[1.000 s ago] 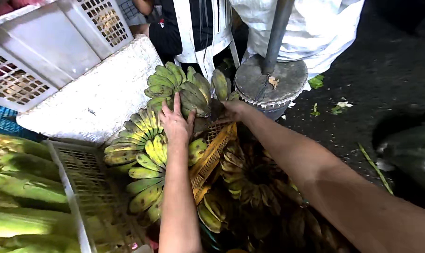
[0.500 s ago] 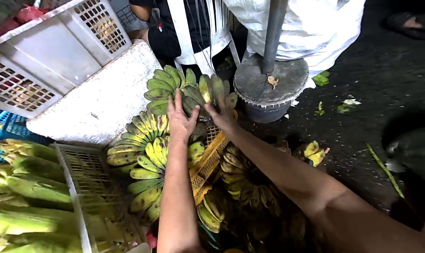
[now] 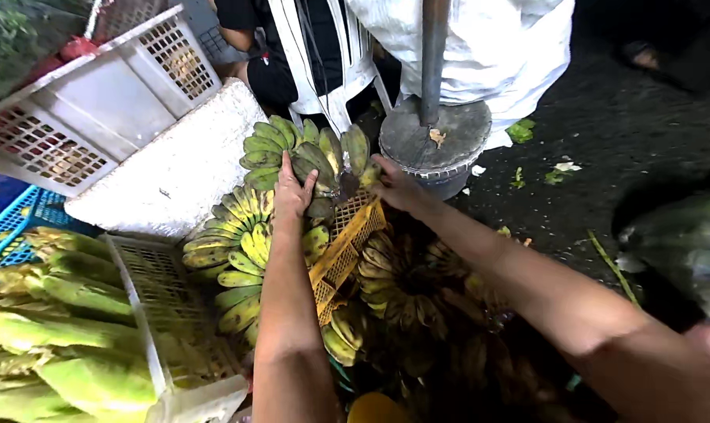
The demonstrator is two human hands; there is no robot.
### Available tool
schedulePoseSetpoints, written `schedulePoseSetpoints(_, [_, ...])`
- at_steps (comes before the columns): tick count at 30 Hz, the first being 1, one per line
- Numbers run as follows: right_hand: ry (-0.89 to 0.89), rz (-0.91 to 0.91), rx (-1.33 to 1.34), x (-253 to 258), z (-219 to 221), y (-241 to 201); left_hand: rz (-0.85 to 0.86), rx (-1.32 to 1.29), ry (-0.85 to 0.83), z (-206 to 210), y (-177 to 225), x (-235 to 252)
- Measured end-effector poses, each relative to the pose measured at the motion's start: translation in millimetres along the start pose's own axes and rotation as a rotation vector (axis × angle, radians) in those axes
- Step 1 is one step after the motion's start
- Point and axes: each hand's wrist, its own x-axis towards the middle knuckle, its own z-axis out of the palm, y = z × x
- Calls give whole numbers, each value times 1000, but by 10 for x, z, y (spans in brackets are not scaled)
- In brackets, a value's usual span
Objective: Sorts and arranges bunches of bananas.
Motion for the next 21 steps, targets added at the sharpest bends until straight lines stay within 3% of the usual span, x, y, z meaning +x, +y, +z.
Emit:
schedulePoseSetpoints(7, [217,358,-14,-1197,-1381,785,89,-20,32,39,-29,-24])
schedulePoseSetpoints(12, [255,535,51,-1723,-1683,1119,184,-75,175,29,-25,-106])
schedulePoseSetpoints(16, [100,707,-31,-1924,-1704,1428,368,-105,324,50,255,-573])
schedulePoseSetpoints(18, [1,824,-32,-1995,-1598,1668,486,-131,247,207,522,-1072])
schedulePoseSetpoints(21, [-157,976,-113,-2059,-1299,2060,581,-85,-157,718,719,-1715])
